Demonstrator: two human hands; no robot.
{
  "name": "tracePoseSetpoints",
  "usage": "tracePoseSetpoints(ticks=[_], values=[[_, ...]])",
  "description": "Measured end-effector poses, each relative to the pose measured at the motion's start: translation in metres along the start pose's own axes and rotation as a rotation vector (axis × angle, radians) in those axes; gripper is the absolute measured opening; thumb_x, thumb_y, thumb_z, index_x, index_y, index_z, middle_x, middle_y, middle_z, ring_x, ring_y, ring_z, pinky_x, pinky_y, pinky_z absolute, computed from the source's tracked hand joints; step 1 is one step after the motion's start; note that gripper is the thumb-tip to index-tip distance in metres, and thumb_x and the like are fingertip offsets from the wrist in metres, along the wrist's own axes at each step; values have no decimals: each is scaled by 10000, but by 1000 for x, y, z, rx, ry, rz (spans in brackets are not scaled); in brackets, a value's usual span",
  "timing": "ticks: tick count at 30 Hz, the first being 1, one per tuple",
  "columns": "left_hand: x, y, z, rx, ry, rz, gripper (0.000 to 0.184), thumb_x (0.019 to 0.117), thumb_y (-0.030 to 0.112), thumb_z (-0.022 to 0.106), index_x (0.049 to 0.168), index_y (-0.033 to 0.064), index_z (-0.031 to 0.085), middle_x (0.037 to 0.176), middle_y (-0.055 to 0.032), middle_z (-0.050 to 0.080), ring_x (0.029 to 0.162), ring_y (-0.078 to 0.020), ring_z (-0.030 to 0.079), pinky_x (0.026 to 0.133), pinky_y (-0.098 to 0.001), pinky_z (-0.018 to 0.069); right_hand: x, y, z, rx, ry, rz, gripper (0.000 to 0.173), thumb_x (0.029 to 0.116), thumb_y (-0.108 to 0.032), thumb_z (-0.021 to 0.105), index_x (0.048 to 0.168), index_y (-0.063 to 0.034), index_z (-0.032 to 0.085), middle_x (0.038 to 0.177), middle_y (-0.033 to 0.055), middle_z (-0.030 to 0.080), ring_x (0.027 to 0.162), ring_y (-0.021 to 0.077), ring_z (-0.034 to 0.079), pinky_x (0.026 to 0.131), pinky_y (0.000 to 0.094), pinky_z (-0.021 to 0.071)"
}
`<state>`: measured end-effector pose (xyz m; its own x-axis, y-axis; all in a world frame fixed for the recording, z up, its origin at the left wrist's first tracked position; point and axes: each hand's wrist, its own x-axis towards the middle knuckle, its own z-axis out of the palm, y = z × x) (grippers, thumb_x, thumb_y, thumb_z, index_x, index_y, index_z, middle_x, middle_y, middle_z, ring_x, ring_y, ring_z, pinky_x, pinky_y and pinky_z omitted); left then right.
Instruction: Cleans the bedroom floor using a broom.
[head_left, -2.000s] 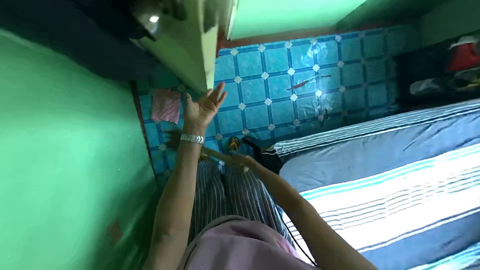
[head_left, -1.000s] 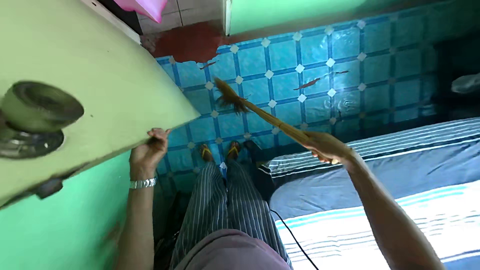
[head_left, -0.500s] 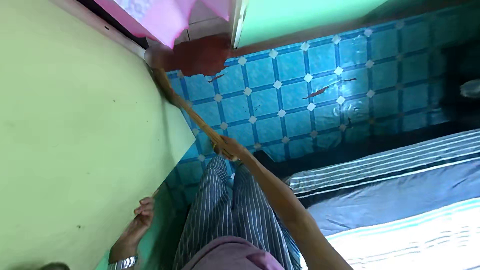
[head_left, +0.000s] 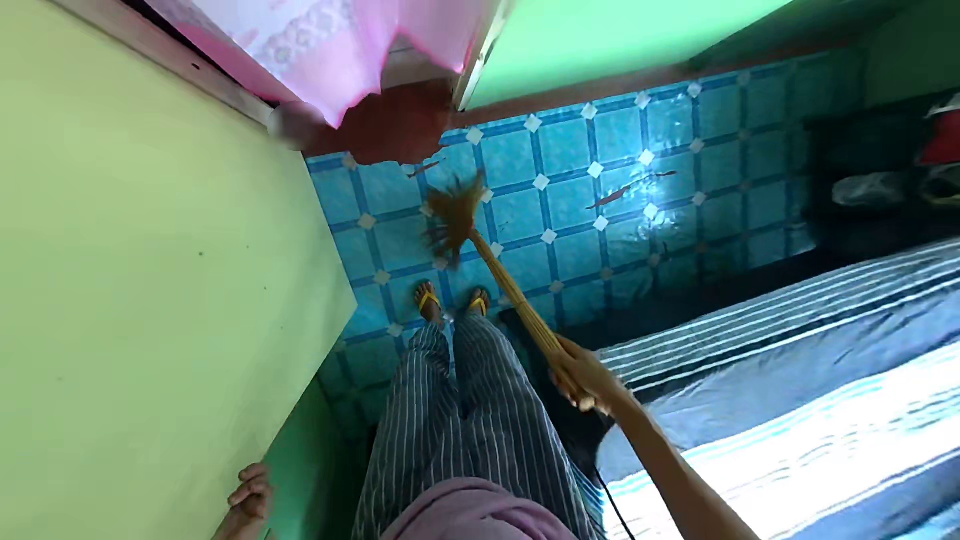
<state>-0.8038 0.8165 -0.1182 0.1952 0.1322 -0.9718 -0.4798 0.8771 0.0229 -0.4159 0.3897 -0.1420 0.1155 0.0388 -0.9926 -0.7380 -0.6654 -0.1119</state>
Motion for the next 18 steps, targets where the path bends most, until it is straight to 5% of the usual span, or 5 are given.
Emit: tracePoseSetpoints(ticks=[5, 9, 12, 15, 18], values=[[11, 21, -19, -4, -130, -37, 172, 857, 138, 744, 918, -22, 732, 903, -109, 737, 761, -148, 740, 699, -210, 613, -18, -43, 51, 84, -212, -136, 694, 1006, -261, 589, 1608, -183, 252, 794, 56, 598, 520, 136, 572, 479, 302, 533], [21, 12, -20, -19, -138, 87, 128, 866, 116, 724, 895, -9, 714, 915, -104, 736, 811, -146, 743, 739, -210, 610, 79, -151, 115, 35, -380, -265, 533, 1063, -271, 543, 1535, -110, 358, 875, 72, 615, 591, 105, 581, 530, 251, 524], [25, 2, -20, 204, -109, 238, 142, 938, 98, 625, 841, 67, 724, 928, -55, 750, 864, -105, 735, 796, -195, 595, 164, -225, 148, -44, -372, -292, 515, 1077, -277, 524, 1549, -120, 388, 971, 145, 646, 642, 148, 585, 580, 293, 515], [24, -8, -11, 115, -17, 254, 166, 926, 9, 540, 832, 54, 669, 922, -61, 733, 850, -107, 732, 778, -188, 598, 223, -272, 134, -74, -263, -286, 475, 1084, -347, 511, 1498, -122, 457, 970, 151, 651, 616, 166, 590, 551, 307, 519], [19, -17, -6, 97, 15, 276, 257, 986, 34, 422, 840, 49, 633, 934, -60, 724, 864, -108, 728, 781, -184, 597, 244, -247, 81, 168, -183, -206, 455, 1077, -390, 502, 1449, -129, 479, 863, 81, 620, 556, 124, 562, 488, 264, 497]])
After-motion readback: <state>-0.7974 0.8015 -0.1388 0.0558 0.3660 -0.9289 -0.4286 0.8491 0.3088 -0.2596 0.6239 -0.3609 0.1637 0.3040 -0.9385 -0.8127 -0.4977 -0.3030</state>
